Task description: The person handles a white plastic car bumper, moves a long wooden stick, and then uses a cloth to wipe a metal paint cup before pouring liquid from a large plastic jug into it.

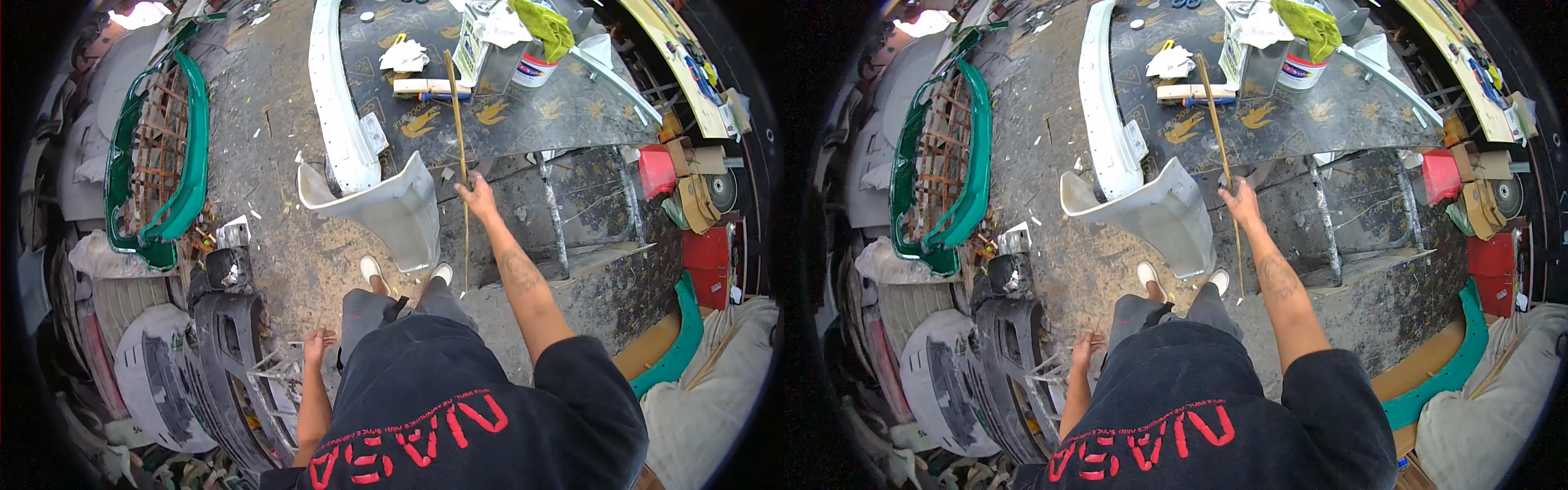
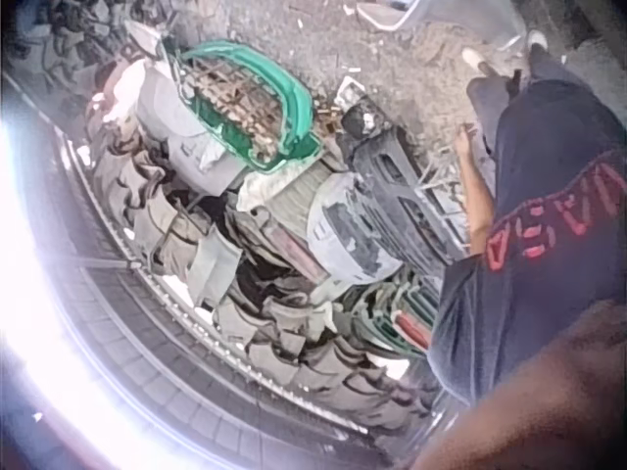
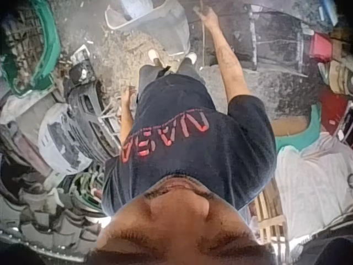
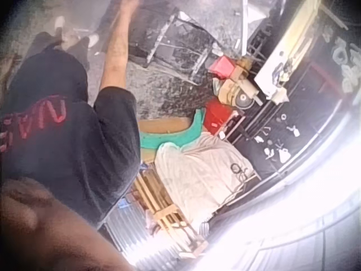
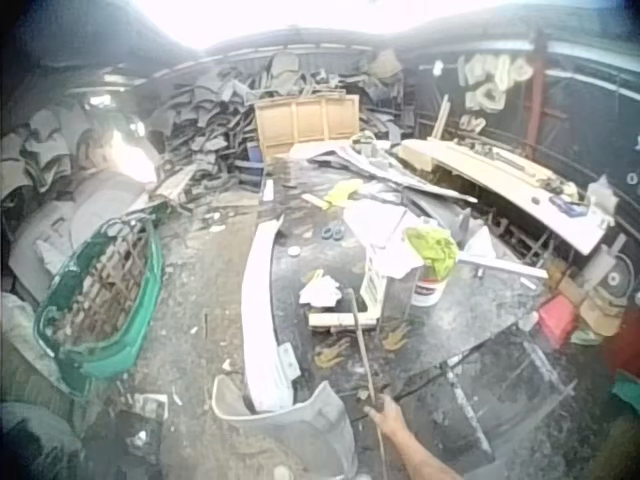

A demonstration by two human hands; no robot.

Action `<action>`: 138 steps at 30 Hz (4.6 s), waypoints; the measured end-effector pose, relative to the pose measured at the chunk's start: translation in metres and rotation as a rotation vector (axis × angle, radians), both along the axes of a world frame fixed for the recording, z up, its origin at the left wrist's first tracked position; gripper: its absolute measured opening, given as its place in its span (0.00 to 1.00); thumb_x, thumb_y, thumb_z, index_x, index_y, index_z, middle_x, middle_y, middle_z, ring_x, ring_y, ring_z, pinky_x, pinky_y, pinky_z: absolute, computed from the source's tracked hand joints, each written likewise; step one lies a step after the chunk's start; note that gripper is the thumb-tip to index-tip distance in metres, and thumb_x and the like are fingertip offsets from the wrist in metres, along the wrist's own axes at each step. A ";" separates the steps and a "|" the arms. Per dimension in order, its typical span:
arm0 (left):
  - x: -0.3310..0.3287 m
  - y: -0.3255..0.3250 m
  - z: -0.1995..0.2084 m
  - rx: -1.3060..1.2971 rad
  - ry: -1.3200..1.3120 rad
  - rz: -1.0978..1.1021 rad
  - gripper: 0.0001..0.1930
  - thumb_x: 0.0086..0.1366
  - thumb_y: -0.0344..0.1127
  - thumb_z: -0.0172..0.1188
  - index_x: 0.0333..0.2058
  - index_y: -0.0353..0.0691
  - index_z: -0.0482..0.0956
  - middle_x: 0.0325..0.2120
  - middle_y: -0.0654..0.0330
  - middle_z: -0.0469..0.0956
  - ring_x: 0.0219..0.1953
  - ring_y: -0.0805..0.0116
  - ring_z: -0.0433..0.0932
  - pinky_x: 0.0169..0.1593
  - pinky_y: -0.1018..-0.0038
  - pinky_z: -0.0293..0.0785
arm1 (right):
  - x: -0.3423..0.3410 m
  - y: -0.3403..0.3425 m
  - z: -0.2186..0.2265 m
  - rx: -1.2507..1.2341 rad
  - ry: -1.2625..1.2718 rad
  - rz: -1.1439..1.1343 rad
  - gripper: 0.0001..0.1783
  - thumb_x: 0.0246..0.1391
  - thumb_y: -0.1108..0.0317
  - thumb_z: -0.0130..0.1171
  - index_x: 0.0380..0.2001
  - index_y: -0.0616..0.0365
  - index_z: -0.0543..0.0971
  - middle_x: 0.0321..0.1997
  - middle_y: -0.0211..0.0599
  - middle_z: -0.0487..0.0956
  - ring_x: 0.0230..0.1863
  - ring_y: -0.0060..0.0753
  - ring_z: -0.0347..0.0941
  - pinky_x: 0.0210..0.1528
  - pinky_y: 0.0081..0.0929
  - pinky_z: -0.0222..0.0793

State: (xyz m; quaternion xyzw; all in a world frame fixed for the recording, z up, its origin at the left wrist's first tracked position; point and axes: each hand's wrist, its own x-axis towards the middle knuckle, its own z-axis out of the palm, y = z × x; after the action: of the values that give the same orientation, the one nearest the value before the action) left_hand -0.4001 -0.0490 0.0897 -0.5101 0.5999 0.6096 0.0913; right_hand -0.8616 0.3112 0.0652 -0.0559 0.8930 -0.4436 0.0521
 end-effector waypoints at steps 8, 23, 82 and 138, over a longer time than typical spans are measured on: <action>0.117 0.006 -0.033 -0.220 -0.110 -0.582 0.19 0.65 0.43 0.49 0.32 0.30 0.79 0.25 0.53 0.80 0.27 0.64 0.78 0.33 0.70 0.71 | 0.014 -0.011 0.023 0.061 -0.091 -0.081 0.18 0.56 0.58 0.54 0.41 0.61 0.77 0.34 0.51 0.80 0.41 0.49 0.78 0.42 0.37 0.71; 0.072 -0.110 -0.052 0.004 0.034 -0.467 0.16 0.65 0.39 0.50 0.33 0.31 0.80 0.26 0.58 0.80 0.24 0.70 0.78 0.28 0.76 0.75 | 0.249 0.010 0.106 0.089 0.145 -0.297 0.09 0.60 0.68 0.51 0.39 0.60 0.76 0.30 0.48 0.78 0.31 0.41 0.75 0.36 0.31 0.69; -0.032 -0.502 0.077 -0.326 0.384 0.062 0.20 0.66 0.50 0.54 0.35 0.36 0.80 0.23 0.64 0.79 0.24 0.78 0.73 0.30 0.80 0.70 | 0.320 -0.286 -0.064 0.291 -0.919 0.329 0.14 0.49 0.63 0.54 0.30 0.65 0.80 0.29 0.42 0.82 0.33 0.37 0.78 0.34 0.32 0.72; -1.191 -0.547 0.052 -0.625 0.860 -1.844 0.22 0.65 0.48 0.51 0.27 0.31 0.78 0.21 0.49 0.79 0.29 0.53 0.80 0.35 0.62 0.73 | -0.164 -0.824 -0.072 -0.645 -0.920 -1.033 0.16 0.54 0.58 0.57 0.38 0.59 0.80 0.31 0.35 0.80 0.27 0.27 0.74 0.31 0.25 0.73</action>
State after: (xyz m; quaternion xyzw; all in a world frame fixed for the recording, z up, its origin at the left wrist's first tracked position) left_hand -1.5914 -0.5957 0.1422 0.3991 0.8661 0.2528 0.1632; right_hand -1.0253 -0.5130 -0.0065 0.5468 0.5201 -0.6292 0.1861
